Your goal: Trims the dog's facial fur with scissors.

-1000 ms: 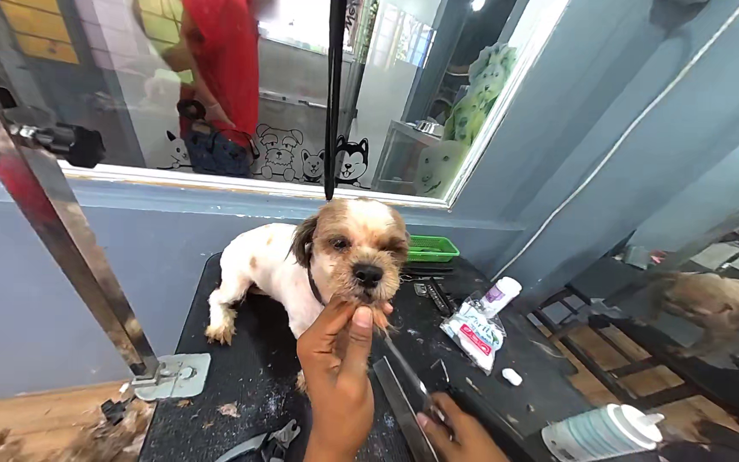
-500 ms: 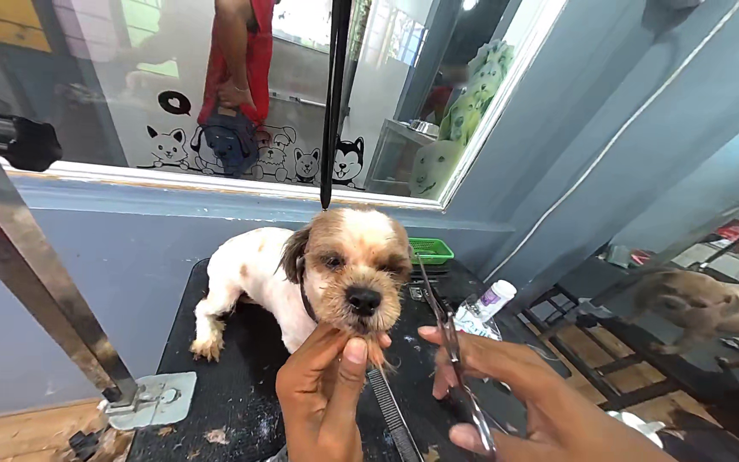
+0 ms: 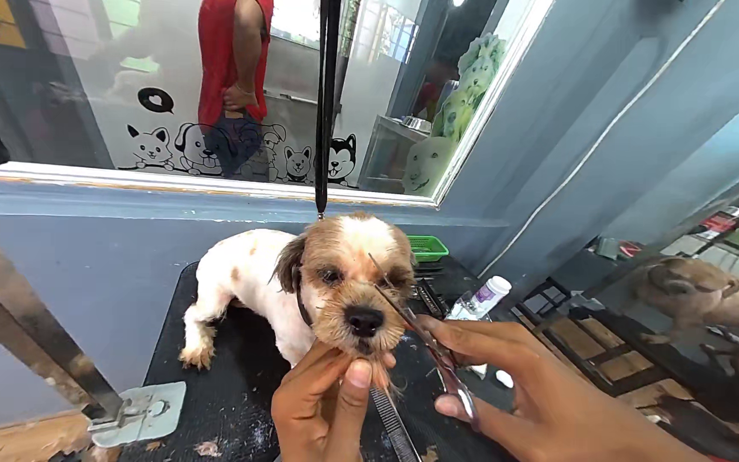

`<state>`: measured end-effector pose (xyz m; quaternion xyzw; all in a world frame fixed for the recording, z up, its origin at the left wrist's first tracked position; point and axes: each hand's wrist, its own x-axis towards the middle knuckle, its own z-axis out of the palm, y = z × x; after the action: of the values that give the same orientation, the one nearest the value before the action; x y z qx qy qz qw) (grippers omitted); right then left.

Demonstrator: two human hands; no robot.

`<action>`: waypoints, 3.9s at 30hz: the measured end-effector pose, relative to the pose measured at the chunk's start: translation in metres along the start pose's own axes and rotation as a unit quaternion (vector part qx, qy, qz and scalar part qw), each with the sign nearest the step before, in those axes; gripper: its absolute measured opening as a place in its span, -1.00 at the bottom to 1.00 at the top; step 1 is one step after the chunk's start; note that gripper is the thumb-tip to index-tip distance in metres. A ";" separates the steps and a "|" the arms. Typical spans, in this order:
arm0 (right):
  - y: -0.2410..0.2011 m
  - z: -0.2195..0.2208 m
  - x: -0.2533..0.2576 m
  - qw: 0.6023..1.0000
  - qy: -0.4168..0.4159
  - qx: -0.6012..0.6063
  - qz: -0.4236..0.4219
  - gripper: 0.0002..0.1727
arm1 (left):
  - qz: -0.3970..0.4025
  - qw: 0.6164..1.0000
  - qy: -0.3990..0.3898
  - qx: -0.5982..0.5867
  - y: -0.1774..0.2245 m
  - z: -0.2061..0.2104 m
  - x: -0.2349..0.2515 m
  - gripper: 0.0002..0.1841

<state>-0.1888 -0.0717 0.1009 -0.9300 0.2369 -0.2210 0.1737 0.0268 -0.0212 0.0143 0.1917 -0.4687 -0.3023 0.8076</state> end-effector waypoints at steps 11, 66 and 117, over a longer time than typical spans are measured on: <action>0.007 -0.008 -0.005 1.000 0.001 0.019 0.024 -0.42 | -0.002 1.000 -0.007 -0.007 0.000 -0.001 -0.002 -0.75; -0.035 -0.135 0.084 0.948 -0.226 -0.200 -0.100 -0.48 | 0.004 1.000 -0.012 0.005 0.003 -0.006 -0.006 -0.74; -0.055 -0.165 0.157 0.878 -0.433 -0.183 -0.094 -0.45 | -0.010 1.000 -0.014 0.004 0.005 -0.006 -0.013 -0.71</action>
<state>-0.1263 -0.1434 0.3152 -0.9659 0.0858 0.2357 0.0637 0.0290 -0.0089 0.0059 0.1949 -0.4788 -0.3111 0.7975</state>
